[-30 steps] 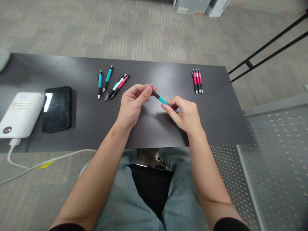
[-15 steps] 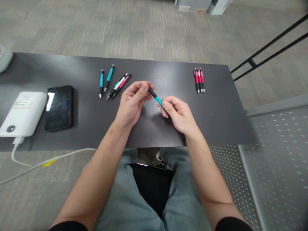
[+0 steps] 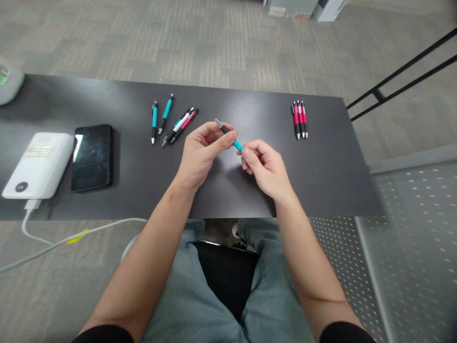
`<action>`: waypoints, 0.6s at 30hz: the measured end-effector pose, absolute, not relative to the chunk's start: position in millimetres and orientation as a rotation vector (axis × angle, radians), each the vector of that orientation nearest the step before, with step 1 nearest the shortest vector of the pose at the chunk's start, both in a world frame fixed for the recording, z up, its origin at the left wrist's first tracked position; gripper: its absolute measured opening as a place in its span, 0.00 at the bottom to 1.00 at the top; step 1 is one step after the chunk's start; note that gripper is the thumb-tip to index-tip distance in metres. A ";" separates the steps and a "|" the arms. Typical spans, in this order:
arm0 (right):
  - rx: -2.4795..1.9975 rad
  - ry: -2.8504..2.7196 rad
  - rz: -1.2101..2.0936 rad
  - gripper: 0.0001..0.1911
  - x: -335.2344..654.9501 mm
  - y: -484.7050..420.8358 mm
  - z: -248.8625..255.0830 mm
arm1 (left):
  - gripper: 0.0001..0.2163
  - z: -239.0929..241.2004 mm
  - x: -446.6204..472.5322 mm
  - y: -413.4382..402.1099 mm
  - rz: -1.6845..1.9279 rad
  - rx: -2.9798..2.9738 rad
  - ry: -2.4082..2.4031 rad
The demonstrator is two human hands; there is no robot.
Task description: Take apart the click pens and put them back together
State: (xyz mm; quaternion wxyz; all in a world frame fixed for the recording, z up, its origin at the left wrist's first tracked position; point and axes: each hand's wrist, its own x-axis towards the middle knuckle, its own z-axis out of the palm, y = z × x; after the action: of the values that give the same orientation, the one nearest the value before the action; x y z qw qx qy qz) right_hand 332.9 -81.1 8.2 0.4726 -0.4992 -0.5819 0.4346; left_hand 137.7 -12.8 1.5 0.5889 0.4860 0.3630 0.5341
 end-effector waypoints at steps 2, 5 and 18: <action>-1.229 -1.419 1.062 0.36 333.4 -81.6 10.6 | 0.27 0.8 138.8 -13.9 1.245 1.046 0.804; -1.222 -1.421 1.080 0.36 334.5 -82.1 13.0 | 0.26 0.0 139.5 -15.3 1.215 1.017 0.761; -1.199 -1.081 1.067 0.34 365.6 -71.1 14.8 | 0.28 14.0 136.0 -20.6 1.093 1.293 0.826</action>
State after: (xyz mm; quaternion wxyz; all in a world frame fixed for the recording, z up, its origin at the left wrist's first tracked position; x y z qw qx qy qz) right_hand 365.6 -71.1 14.8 0.5674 -0.5103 -0.4599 0.4540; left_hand 136.0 -20.6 14.0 0.5884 0.5551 0.3545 0.4691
